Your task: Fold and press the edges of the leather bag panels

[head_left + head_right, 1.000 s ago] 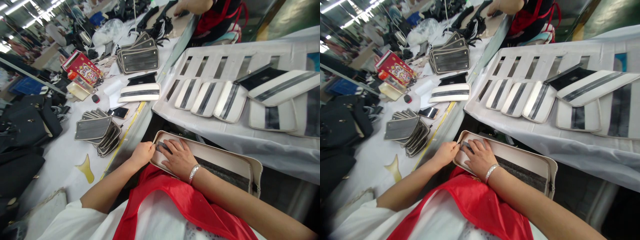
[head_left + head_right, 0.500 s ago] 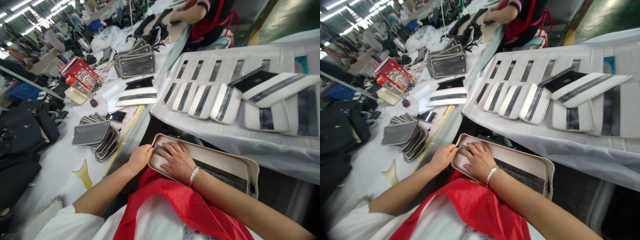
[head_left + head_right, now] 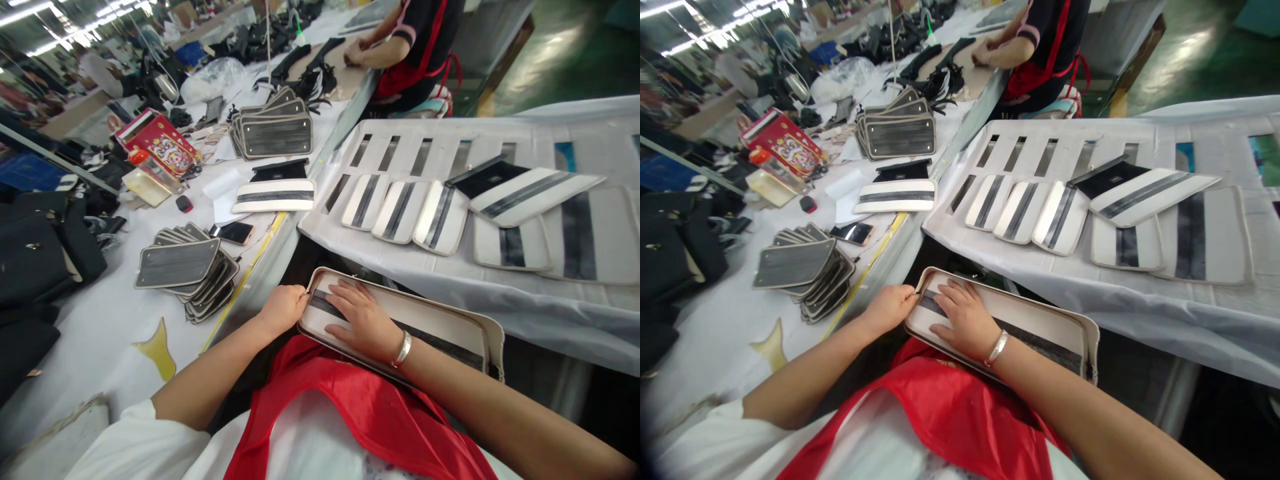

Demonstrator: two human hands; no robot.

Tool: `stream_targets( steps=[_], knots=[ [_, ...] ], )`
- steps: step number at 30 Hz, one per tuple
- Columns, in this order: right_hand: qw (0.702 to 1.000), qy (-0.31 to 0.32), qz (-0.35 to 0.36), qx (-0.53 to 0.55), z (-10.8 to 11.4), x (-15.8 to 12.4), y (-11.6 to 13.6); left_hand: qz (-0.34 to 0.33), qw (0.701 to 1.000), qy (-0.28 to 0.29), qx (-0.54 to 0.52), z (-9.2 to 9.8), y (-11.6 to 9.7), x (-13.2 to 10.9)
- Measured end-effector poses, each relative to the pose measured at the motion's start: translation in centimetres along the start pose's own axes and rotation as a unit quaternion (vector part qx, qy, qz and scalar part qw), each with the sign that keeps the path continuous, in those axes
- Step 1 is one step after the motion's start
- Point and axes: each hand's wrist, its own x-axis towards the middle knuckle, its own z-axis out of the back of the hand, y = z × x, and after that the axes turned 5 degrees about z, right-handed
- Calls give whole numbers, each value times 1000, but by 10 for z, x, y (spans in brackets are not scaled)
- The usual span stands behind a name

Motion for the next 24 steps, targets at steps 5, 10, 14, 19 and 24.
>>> stream_targets(
  steps=[5,10,14,19,24],
  knots=[
    [980,59,34,-185,5,9,25,1,1000,16,26,5,-1,0],
    [974,119,38,-191,29,30,33,-3,999,36,35,8,0,4],
    [974,48,18,-219,41,53,18,5,999,41,29,10,1,5],
    [965,86,-4,-247,24,76,-7,0,999,48,14,9,3,7],
    [965,117,2,-235,18,82,-16,-1,998,60,-5,10,4,10]
  ],
)
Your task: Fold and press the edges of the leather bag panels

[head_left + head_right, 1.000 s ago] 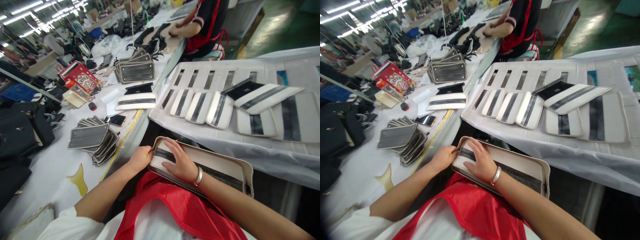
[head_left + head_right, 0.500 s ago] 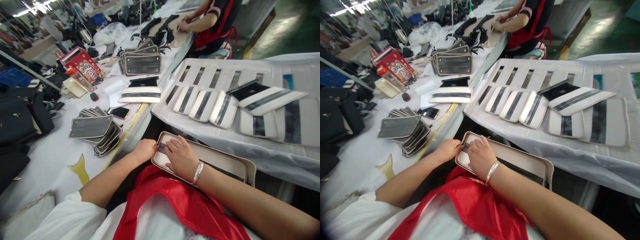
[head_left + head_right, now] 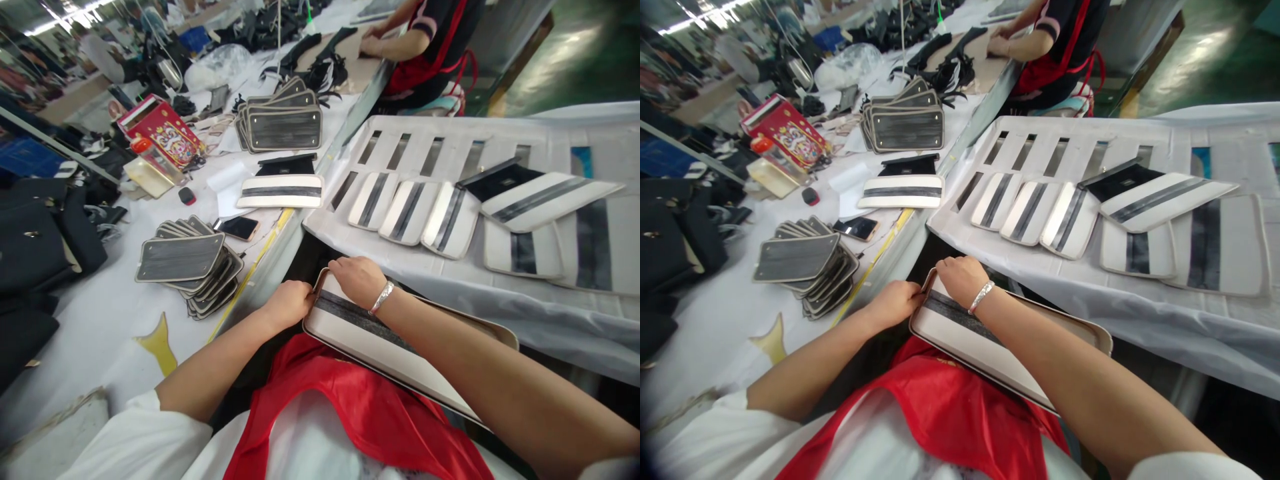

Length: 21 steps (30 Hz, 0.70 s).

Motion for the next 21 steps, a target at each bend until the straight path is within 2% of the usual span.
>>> stream_targets(
  steps=[12,15,16,18,20,21],
  knots=[
    [997,60,1,49,-4,14,-19,-8,999,47,25,11,-5,9],
    [986,82,-10,144,2,13,-31,-12,998,52,31,12,-5,10],
    [978,72,-13,194,4,10,-35,-13,998,51,34,12,-4,11],
    [962,-4,-32,270,9,-1,-36,-12,998,47,39,12,-4,11],
    [956,-98,-32,274,10,-17,-25,-16,998,44,38,12,-4,11],
    [959,-126,-16,253,9,-25,-15,-19,998,43,35,12,-5,11]
  ],
)
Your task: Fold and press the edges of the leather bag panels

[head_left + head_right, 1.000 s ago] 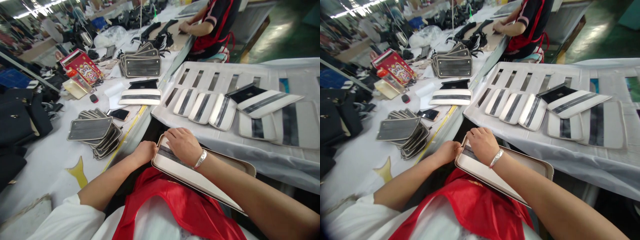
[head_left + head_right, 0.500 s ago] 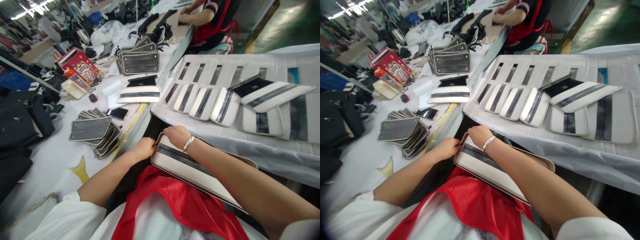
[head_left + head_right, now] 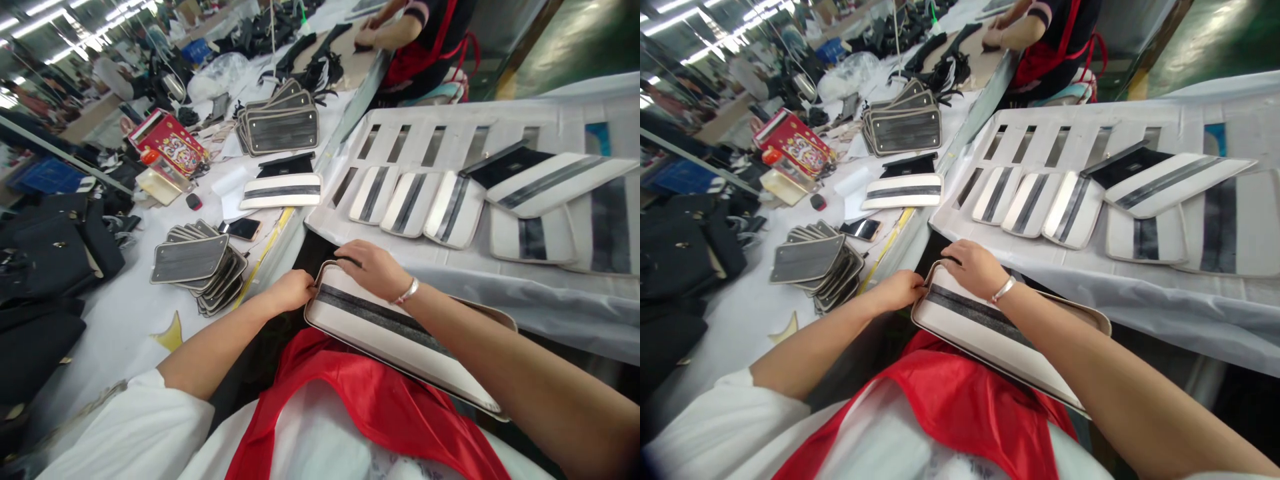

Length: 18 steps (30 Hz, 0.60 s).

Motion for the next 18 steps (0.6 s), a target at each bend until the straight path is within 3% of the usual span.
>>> stream_targets(
  steps=[3,8,11,18],
  knots=[
    [994,31,78,-68,-21,-26,26,-5,1000,2,-11,1,-1,0],
    [990,38,70,-113,-51,-41,36,4,1000,3,-18,1,-1,-1],
    [992,38,69,-101,-53,-40,28,2,999,3,-38,-1,2,-2],
    [995,33,58,-79,-50,-42,25,34,974,70,-212,-6,11,-5]
  ],
)
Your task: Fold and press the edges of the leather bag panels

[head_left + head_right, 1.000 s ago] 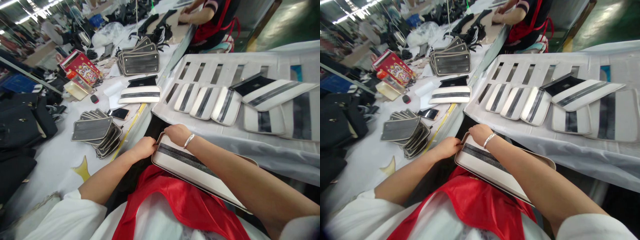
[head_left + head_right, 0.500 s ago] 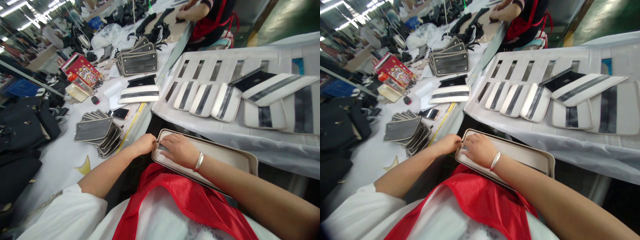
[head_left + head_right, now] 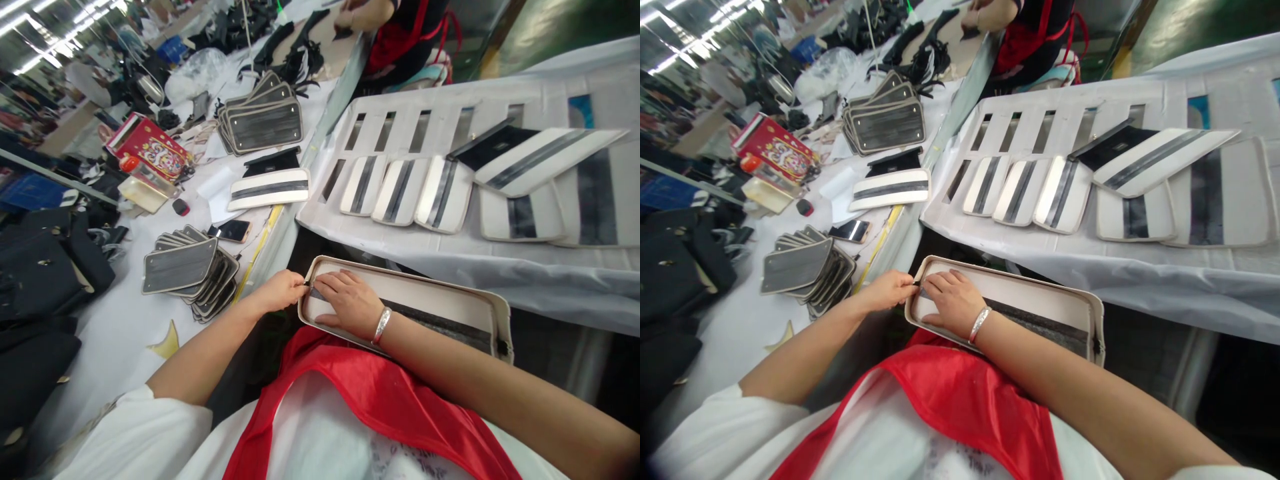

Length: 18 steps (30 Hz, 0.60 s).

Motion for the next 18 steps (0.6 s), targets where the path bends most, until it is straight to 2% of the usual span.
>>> stream_targets(
  steps=[5,13,18],
  knots=[
    [1000,4,-7,7,0,2,1,-3,1000,22,-13,1,0,1],
    [1000,0,-12,13,0,2,0,-10,994,56,-97,2,9,3],
    [1000,1,-20,22,1,2,0,-27,969,89,-230,-5,26,-1]
  ],
)
